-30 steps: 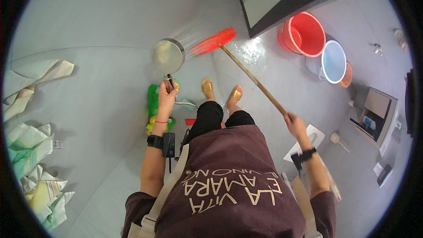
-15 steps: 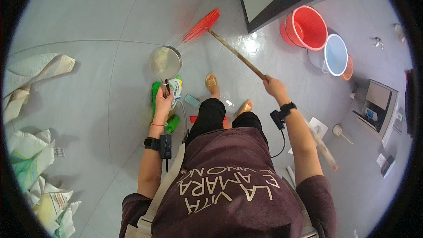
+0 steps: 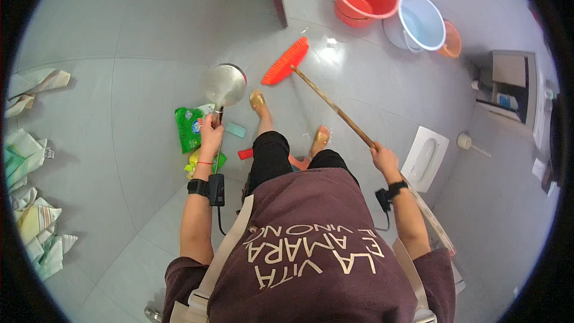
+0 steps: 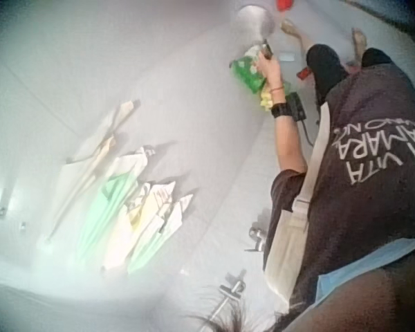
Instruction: Cleaning a bathroom floor and walls using a broom and water from a shower head.
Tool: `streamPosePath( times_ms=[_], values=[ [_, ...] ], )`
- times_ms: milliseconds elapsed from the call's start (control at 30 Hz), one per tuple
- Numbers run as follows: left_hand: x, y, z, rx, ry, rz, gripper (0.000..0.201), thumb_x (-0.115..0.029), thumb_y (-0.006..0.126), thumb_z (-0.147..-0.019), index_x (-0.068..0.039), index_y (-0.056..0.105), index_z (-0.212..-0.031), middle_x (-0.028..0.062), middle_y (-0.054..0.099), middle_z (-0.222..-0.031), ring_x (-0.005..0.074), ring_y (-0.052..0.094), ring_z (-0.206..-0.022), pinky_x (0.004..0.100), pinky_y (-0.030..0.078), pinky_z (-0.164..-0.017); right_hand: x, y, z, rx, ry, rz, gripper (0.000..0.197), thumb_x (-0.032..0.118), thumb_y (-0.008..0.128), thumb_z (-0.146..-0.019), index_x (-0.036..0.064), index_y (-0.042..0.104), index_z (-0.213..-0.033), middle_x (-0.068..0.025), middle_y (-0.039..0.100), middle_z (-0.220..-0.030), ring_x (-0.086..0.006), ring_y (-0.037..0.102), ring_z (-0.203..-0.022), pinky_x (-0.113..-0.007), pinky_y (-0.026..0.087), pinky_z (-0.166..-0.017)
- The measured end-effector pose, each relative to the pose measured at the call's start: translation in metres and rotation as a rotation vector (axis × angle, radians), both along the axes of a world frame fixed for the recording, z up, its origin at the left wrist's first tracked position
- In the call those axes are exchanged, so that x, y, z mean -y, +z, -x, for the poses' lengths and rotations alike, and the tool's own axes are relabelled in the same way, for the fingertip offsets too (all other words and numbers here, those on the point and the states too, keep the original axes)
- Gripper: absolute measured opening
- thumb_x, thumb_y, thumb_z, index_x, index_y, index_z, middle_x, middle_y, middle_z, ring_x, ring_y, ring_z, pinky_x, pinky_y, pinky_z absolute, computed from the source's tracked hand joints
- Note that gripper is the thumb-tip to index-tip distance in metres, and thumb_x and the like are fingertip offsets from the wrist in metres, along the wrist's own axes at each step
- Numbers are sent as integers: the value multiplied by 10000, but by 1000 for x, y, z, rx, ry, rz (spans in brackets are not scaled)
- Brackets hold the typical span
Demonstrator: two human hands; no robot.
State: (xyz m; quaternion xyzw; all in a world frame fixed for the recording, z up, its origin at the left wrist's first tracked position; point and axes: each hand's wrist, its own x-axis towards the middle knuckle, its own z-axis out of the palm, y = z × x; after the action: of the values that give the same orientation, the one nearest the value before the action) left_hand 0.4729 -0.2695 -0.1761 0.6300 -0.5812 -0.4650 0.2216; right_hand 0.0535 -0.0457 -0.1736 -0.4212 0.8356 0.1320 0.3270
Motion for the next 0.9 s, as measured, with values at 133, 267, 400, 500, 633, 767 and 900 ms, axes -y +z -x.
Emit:
streamPosePath(
  times_ms=[133, 267, 400, 500, 633, 767, 900],
  values=[
    [-38, -12, 41, 36, -84, 46, 256, 13, 464, -615, -11, 446, -869, 52, 499, -722, 131, 471, -676, 241, 379, -632, -125, 20, 48, -82, -81, -80, 298, 343, 399, -778, 195, 454, -1031, -151, 568, -749, -321, 541, -713, -417, 421, -628],
    [-63, -4, 78, -4, -168, 19, 272, 12, 445, -627, -20, 462, -896, 62, 508, -725, 145, 482, -675, 248, 390, -636, -216, 71, 86, -204, -177, -243, 295, 331, 408, -773, 193, 459, -1029, -144, 570, -789, -310, 545, -745, -407, 424, -642],
    [-76, -1, 93, -29, -182, -88, 277, 18, 439, -630, -21, 465, -903, 56, 511, -728, 134, 481, -662, 245, 392, -620, -277, 117, 114, -386, -190, -368, 280, 313, 420, -768, 166, 493, -995, -144, 572, -776, -306, 546, -745, -395, 431, -629],
    [-82, -11, 89, -102, -143, -125, 286, 19, 456, -630, -24, 463, -913, 24, 497, -740, 113, 465, -680, 230, 381, -638, -299, 137, 130, -441, -228, -262, 256, 305, 433, -762, 124, 549, -902, -150, 569, -769, -309, 545, -740, -395, 430, -630],
    [-88, -20, 69, -107, -64, -117, 273, 27, 462, -622, -28, 470, -890, 6, 489, -725, 101, 451, -661, 219, 370, -619, -310, 162, 132, -428, -240, -274, 286, 324, 430, -746, 113, 562, -887, -156, 567, -765, -317, 545, -717, -407, 429, -617],
    [-93, -23, 36, -81, 7, -120, 214, 30, 450, -627, -34, 474, -830, -4, 479, -689, 89, 434, -613, 211, 360, -575, -297, 183, 117, -413, -233, -217, 281, 307, 439, -754, 134, 554, -943, -149, 566, -773, -322, 535, -727, -396, 425, -623],
    [-106, -37, 9, -209, 146, -138, 196, 32, 446, -628, -41, 452, -810, 1, 454, -700, 95, 428, -628, 206, 352, -563, -239, 172, 92, -296, -153, -131, 269, 294, 437, -764, 128, 545, -947, -155, 560, -763, -326, 528, -727, -390, 419, -625]
  ],
)
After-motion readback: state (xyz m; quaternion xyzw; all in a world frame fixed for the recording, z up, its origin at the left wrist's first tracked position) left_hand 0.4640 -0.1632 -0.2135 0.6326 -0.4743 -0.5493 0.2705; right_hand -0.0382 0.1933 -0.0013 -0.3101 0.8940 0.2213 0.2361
